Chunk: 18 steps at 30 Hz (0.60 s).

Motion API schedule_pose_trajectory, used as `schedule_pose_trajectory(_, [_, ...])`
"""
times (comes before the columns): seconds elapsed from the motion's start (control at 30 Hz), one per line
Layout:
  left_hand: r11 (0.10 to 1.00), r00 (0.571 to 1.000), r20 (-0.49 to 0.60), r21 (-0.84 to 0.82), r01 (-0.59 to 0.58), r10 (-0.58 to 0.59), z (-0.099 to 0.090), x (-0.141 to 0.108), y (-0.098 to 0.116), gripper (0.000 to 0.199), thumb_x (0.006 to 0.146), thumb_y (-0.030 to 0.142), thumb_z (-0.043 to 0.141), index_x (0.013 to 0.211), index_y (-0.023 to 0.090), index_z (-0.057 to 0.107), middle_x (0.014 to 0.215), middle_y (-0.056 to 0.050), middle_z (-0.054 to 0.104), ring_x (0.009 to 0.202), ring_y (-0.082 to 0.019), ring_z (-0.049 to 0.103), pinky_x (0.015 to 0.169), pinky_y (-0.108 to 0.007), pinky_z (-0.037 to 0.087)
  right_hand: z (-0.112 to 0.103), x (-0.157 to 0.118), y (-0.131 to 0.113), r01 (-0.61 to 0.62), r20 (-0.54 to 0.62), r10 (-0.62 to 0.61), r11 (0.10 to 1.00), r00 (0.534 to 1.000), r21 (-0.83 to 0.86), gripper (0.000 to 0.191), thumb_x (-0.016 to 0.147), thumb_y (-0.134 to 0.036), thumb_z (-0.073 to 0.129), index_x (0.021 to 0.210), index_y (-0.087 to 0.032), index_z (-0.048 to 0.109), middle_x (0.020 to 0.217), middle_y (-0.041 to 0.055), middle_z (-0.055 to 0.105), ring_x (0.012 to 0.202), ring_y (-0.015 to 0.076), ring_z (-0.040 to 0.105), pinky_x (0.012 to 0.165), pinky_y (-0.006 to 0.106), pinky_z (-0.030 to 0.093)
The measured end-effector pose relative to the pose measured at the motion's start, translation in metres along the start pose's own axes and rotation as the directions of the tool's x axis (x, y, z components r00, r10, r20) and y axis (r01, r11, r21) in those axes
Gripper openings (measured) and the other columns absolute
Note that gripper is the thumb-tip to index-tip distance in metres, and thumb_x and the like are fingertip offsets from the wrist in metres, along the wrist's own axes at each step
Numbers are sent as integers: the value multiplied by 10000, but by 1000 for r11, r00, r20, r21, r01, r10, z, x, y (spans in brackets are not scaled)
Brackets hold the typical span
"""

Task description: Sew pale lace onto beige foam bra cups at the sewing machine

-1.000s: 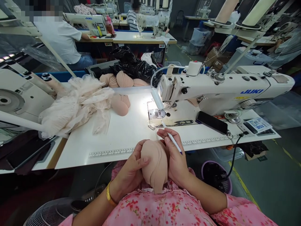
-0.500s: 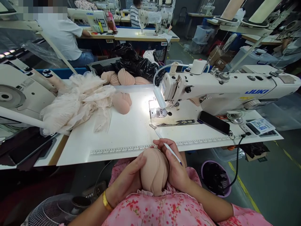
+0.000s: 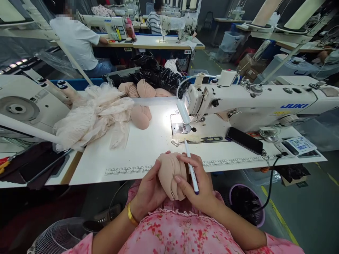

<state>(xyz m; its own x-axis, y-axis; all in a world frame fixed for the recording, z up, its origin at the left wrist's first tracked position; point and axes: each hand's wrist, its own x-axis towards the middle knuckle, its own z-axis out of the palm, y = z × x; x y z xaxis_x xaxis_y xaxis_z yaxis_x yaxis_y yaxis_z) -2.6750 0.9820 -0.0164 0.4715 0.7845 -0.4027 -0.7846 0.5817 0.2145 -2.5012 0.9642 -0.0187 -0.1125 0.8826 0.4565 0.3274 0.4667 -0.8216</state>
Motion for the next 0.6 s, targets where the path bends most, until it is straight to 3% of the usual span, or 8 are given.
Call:
schedule_pose_trajectory(0.1, [1000,1000,-15,9,-22,22,-3,2,-3,567,1040,349,635,1583,259,498,1487,-102,658,1379,-290,621,1261,-460,399,0,3,-1,72,48,-70,997,996,-31,528,966,-235,711,1450,-338,527,1383,72,638,1354,307,534,1164,531,437])
schedule_pose_trajectory(0.17, [1000,1000,-15,10,-17,18,-5,3,-2,555,1041,393,634,1561,227,532,1483,-112,663,1390,-299,613,1272,-461,385,-3,4,1,55,33,-56,998,998,31,520,987,-260,698,1467,-342,517,1424,74,619,1372,299,532,1172,515,436])
schedule_pose_trajectory(0.3, [997,997,34,16,75,-75,-7,2,1,604,1011,576,624,1412,128,679,1408,-160,708,1404,-351,596,1276,-471,375,-6,4,8,-139,-38,151,966,988,218,400,1073,-364,596,1469,-355,543,1517,69,572,1405,275,527,1200,485,412])
schedule_pose_trajectory(0.37, [986,985,60,41,162,-164,-9,0,-1,605,1017,590,602,1400,132,695,1381,-163,724,1399,-362,599,1274,-482,371,-4,1,11,-288,23,303,878,953,381,370,1090,-466,549,1441,-353,581,1543,65,573,1428,280,515,1206,486,406])
schedule_pose_trajectory(0.47, [955,955,64,94,282,-288,-16,-5,-5,513,1056,481,575,1425,143,685,1368,-150,733,1396,-350,605,1281,-468,354,2,-8,12,-449,168,458,622,873,642,400,1074,-590,512,1371,-348,626,1498,66,641,1341,279,594,1139,480,474])
schedule_pose_trajectory(0.53, [951,955,49,113,286,-293,-22,-10,-6,435,1074,376,551,1416,150,697,1364,-131,739,1400,-324,606,1292,-435,333,6,-17,12,-457,208,483,484,851,746,400,1051,-613,539,1329,-345,645,1431,65,691,1247,270,650,1095,471,510])
schedule_pose_trajectory(0.6, [967,971,46,113,228,-235,-26,-14,-6,395,1078,286,524,1411,176,705,1381,-103,734,1411,-292,598,1304,-403,307,10,-24,10,-420,187,479,444,858,792,377,1040,-593,570,1307,-340,655,1375,61,717,1229,266,660,1103,470,505])
